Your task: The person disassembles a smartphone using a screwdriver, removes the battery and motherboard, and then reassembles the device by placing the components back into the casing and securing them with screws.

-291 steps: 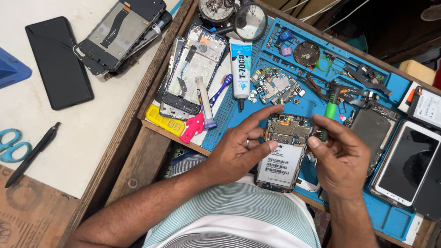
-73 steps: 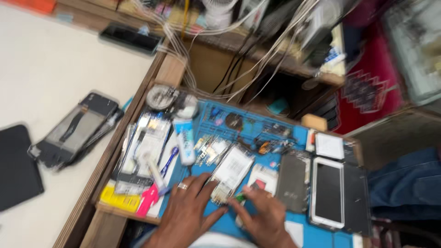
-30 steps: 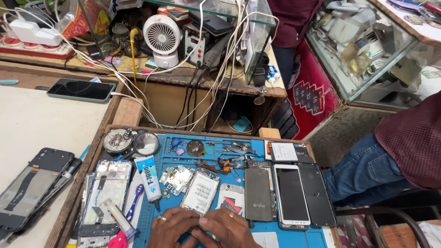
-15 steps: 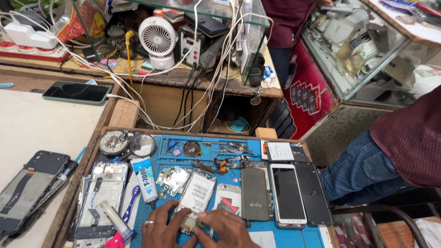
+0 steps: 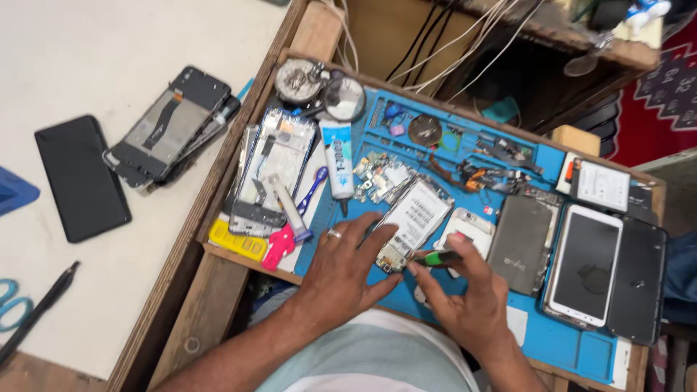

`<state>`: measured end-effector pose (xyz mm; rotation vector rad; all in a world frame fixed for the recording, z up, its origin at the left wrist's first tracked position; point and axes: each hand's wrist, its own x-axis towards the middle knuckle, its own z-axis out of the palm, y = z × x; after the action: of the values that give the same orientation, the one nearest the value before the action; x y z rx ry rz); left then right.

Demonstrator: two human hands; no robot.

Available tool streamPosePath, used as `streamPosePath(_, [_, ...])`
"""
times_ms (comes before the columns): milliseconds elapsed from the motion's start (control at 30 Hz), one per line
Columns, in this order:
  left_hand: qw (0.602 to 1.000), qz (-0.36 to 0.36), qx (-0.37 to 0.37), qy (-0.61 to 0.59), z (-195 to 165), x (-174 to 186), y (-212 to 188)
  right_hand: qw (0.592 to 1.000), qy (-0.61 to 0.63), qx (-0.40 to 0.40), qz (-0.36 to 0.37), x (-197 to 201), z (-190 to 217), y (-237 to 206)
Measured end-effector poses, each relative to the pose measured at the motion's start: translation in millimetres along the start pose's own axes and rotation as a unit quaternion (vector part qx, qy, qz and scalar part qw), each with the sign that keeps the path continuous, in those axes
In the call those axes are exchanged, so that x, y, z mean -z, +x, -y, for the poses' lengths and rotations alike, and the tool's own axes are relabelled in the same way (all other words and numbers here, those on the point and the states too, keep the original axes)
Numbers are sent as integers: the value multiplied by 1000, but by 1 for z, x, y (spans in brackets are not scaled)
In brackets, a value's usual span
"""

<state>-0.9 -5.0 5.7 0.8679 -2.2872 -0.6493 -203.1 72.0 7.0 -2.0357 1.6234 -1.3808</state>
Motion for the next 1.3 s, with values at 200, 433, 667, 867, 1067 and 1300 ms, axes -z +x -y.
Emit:
streamPosePath(200, [999,30,-7,-11,8,-3,4,1000,-11,-16,1,0,3,0])
streamPosePath(433, [997,82,1,-9,9,2,16,997,-23,-75,10,3,7,2])
streamPosePath(667, [993,107,-9,-39,7,10,27,995,-6,-94,27,7,5,2])
streamPosePath(867, [994,93,-31,52,8,7,58,996,-2,-86,34,8,3,1])
streamPosePath(1067, [983,50,-108,138,14,-21,102,994,18,-104,19,7,3,1])
streamPosePath(1300, [972,-3,-146,184,39,-29,102,993,33,-109,33,10,1,1])
